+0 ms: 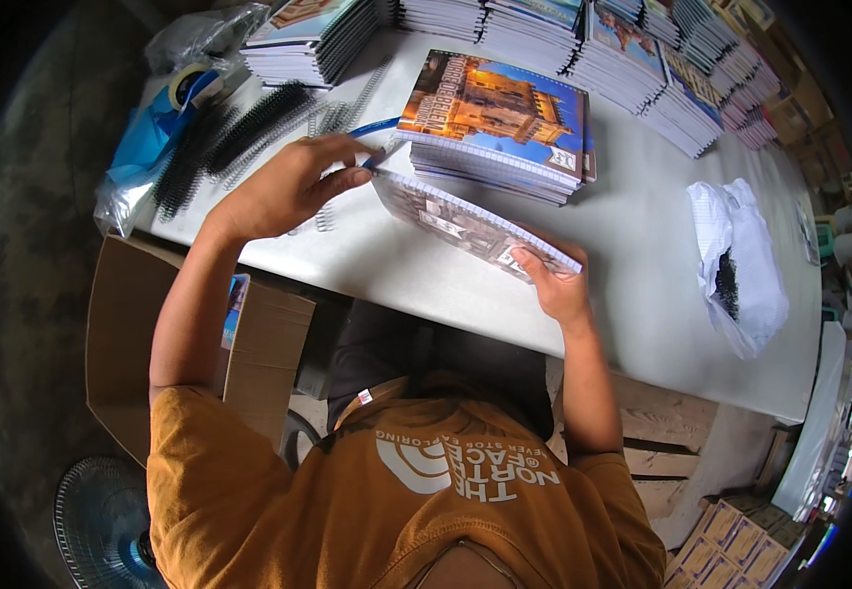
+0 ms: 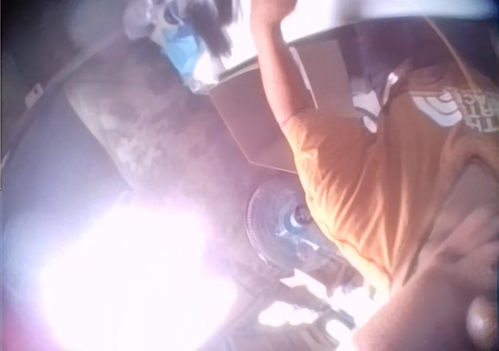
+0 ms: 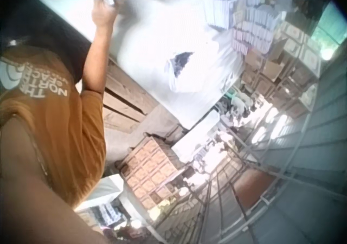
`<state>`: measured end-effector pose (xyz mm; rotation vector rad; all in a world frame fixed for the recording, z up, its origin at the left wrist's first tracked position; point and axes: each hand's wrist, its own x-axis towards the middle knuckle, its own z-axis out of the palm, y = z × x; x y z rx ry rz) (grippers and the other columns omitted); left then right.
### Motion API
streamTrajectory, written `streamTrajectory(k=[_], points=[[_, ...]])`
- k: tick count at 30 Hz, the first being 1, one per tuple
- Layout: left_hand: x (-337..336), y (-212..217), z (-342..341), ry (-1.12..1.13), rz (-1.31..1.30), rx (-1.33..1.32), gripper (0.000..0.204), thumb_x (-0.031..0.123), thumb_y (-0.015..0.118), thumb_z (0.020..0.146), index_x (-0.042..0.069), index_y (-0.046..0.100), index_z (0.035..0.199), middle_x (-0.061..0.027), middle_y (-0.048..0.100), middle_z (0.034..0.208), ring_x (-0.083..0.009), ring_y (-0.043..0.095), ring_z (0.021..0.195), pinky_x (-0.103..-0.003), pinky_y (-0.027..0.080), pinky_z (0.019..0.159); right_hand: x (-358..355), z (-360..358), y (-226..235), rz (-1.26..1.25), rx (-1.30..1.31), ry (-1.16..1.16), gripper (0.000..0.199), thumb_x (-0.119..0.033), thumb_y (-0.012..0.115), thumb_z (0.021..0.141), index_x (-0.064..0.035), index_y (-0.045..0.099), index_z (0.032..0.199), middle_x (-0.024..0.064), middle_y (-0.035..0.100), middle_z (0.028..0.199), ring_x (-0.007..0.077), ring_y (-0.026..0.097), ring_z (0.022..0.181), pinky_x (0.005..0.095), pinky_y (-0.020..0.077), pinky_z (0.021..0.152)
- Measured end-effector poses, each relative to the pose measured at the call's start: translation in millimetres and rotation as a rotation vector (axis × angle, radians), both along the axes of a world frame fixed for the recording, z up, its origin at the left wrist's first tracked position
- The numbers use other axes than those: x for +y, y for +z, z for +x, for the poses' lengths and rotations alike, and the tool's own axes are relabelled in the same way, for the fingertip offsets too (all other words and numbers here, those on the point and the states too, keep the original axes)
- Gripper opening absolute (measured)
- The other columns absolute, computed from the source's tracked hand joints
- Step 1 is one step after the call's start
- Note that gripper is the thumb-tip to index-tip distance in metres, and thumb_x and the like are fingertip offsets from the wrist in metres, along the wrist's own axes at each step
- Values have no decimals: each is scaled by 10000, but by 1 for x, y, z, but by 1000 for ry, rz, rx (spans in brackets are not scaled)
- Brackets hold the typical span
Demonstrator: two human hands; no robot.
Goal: The person inserts a black plastic spiral spine through the pre-punched holes of a printed notebook cover and paper stack, then crimps the ends of the spine using a blue hand tool.
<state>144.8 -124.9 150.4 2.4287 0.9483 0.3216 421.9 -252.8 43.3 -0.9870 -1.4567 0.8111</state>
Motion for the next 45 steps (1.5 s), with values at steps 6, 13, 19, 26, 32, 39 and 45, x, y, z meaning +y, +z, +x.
streamTrajectory(k=[6,13,19,26,32,39,45], points=[[-13,12,9,-57,515,125,210,129,688,721,51,605,897,-73,593,950,-241,563,881,-340,404,814,5,-13,3,98,-148,5,334,66,568,782,-31,613,1099,99,649,1043,184,651,853,260,502,761],[-27,-16,10,197,995,34,953,456,760,584,18,322,1308,-247,281,1353,-421,216,1286,-544,166,1025,0,-25,-1,274,-241,-62,401,108,548,733,-34,608,1103,122,636,1056,242,651,883,301,527,759],[-37,-123,-15,39,1210,-136,1113,791,291,729,-101,103,1367,-338,22,1419,-454,-141,1317,-626,-172,963,-8,-38,-6,364,-267,-56,382,25,623,730,-4,595,1110,170,633,1033,271,652,881,325,534,747],[-77,-148,-5,-177,1122,-1,1079,799,268,724,-113,312,1297,-341,242,1360,-492,107,1300,-601,-41,1027,-3,-39,-1,458,-270,-78,353,-11,653,730,17,601,1078,190,637,1000,292,652,870,335,538,736],[-37,-112,19,364,1004,-382,910,701,325,807,-112,382,1214,-367,203,1347,-470,185,1293,-638,214,984,-13,-41,-7,510,-339,-57,346,-9,649,729,20,604,1071,187,637,1008,282,656,865,330,539,716],[-25,-129,8,132,1096,-445,1086,799,240,732,-94,190,1349,-334,-16,1419,-470,-77,1322,-632,-80,995,-21,-48,-6,469,-308,-58,336,4,644,735,18,605,1069,195,637,994,282,659,837,333,539,706],[-68,-122,27,-124,1285,-324,954,738,334,769,-68,299,1277,-318,303,1302,-514,180,1271,-679,84,979,-19,-43,-6,444,-302,-89,351,5,654,719,14,605,1066,171,644,990,282,656,855,344,540,715]])
